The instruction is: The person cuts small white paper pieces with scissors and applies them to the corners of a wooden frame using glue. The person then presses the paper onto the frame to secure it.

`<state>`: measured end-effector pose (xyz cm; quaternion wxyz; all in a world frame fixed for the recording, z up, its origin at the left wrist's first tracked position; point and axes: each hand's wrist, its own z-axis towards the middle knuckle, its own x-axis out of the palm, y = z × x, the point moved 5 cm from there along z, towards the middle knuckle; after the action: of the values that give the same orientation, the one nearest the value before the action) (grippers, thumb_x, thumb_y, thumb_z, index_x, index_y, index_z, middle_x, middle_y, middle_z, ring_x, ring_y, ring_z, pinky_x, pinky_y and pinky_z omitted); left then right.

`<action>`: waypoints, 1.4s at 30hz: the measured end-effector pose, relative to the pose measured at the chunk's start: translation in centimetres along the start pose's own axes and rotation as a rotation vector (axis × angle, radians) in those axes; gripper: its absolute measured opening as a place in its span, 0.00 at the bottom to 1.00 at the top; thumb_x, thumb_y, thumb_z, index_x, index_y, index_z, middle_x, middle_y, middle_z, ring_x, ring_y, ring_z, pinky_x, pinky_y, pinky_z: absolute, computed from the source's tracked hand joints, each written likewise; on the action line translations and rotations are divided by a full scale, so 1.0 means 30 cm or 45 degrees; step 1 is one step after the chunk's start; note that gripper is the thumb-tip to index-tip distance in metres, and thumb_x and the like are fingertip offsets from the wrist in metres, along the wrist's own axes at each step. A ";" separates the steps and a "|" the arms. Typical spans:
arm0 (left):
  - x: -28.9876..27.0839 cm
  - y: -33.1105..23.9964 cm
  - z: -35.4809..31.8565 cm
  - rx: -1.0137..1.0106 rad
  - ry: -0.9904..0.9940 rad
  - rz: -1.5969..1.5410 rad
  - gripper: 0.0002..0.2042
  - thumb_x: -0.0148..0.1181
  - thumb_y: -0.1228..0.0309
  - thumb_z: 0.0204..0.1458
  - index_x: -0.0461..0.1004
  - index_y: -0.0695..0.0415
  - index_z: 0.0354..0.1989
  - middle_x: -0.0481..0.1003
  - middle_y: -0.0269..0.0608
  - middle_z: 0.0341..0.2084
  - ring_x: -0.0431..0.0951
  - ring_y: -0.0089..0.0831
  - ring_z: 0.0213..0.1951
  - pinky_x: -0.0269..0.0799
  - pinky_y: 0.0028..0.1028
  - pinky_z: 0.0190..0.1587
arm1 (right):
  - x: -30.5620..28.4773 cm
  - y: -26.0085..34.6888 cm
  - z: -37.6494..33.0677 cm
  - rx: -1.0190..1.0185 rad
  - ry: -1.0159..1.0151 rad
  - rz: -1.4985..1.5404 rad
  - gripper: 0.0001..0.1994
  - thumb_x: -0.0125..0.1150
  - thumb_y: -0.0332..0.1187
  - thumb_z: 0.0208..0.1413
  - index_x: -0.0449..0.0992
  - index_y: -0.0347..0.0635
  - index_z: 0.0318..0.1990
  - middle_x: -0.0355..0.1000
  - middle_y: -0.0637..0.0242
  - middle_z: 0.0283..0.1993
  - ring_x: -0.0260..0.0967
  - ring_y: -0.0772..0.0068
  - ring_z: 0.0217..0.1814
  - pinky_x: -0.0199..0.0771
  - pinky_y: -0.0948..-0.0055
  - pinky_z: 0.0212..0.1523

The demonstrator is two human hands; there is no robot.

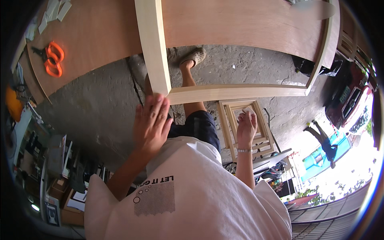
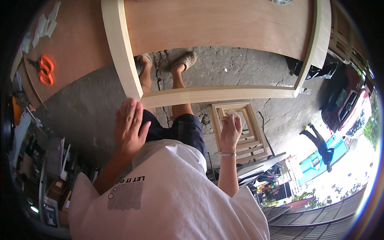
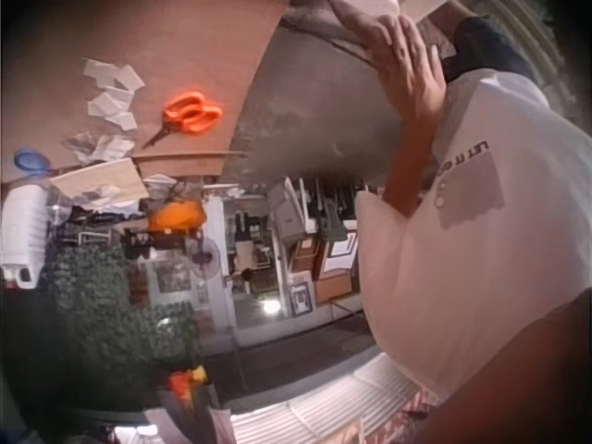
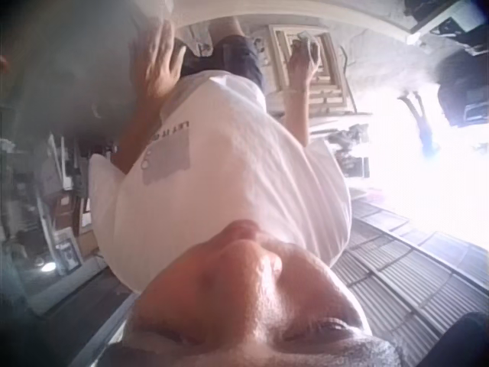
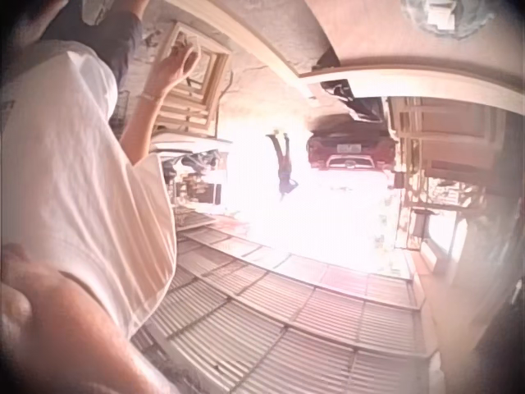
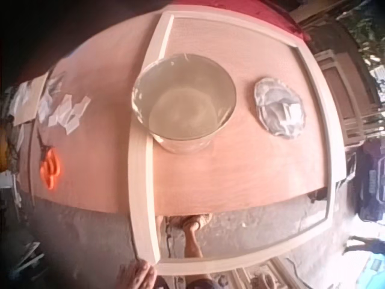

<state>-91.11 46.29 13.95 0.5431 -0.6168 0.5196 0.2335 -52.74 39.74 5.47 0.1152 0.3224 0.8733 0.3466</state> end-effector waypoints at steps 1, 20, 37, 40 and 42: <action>-0.016 0.032 -0.001 -0.045 -0.047 -0.076 0.34 0.61 0.59 0.61 0.60 0.60 0.73 0.57 0.53 0.73 0.59 0.53 0.73 0.58 0.56 0.69 | 0.006 0.045 -0.040 -0.137 -0.069 -0.199 0.02 0.57 0.27 0.69 0.76 0.42 0.44 0.79 0.67 0.41 0.75 0.74 0.39 0.71 0.75 0.42; -0.037 0.201 0.236 -0.358 0.357 -1.445 0.20 0.66 0.56 0.62 0.78 0.64 0.46 0.79 0.36 0.35 0.76 0.22 0.40 0.71 0.26 0.46 | 0.735 0.279 -0.283 -1.796 0.175 -1.777 0.23 0.68 0.21 0.37 0.87 0.47 0.46 0.79 0.68 0.50 0.78 0.66 0.45 0.77 0.67 0.40; -0.044 0.203 0.261 -0.249 0.344 -1.495 0.18 0.67 0.59 0.61 0.78 0.64 0.46 0.80 0.42 0.41 0.82 0.29 0.45 0.75 0.30 0.50 | 0.770 0.341 -0.251 -1.573 0.326 -1.830 0.22 0.64 0.18 0.39 0.85 0.44 0.45 0.80 0.67 0.49 0.76 0.63 0.47 0.74 0.63 0.44; -0.037 0.208 0.253 -0.264 0.341 -1.473 0.18 0.68 0.59 0.60 0.78 0.64 0.45 0.80 0.42 0.41 0.81 0.28 0.45 0.75 0.30 0.50 | 0.778 0.334 -0.243 -1.561 0.361 -1.875 0.23 0.64 0.18 0.38 0.84 0.45 0.46 0.80 0.69 0.49 0.76 0.64 0.47 0.73 0.63 0.44; -0.032 0.212 0.252 -0.252 0.318 -1.467 0.18 0.68 0.58 0.60 0.79 0.64 0.45 0.81 0.41 0.40 0.81 0.28 0.45 0.75 0.30 0.50 | 0.777 0.335 -0.243 -1.537 0.362 -1.896 0.23 0.65 0.18 0.38 0.84 0.45 0.46 0.80 0.69 0.49 0.75 0.64 0.47 0.71 0.64 0.44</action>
<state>-95.05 54.40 9.76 0.4571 -0.8697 0.1370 -0.1257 -68.84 56.41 18.17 0.3445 -0.4718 0.5346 0.6106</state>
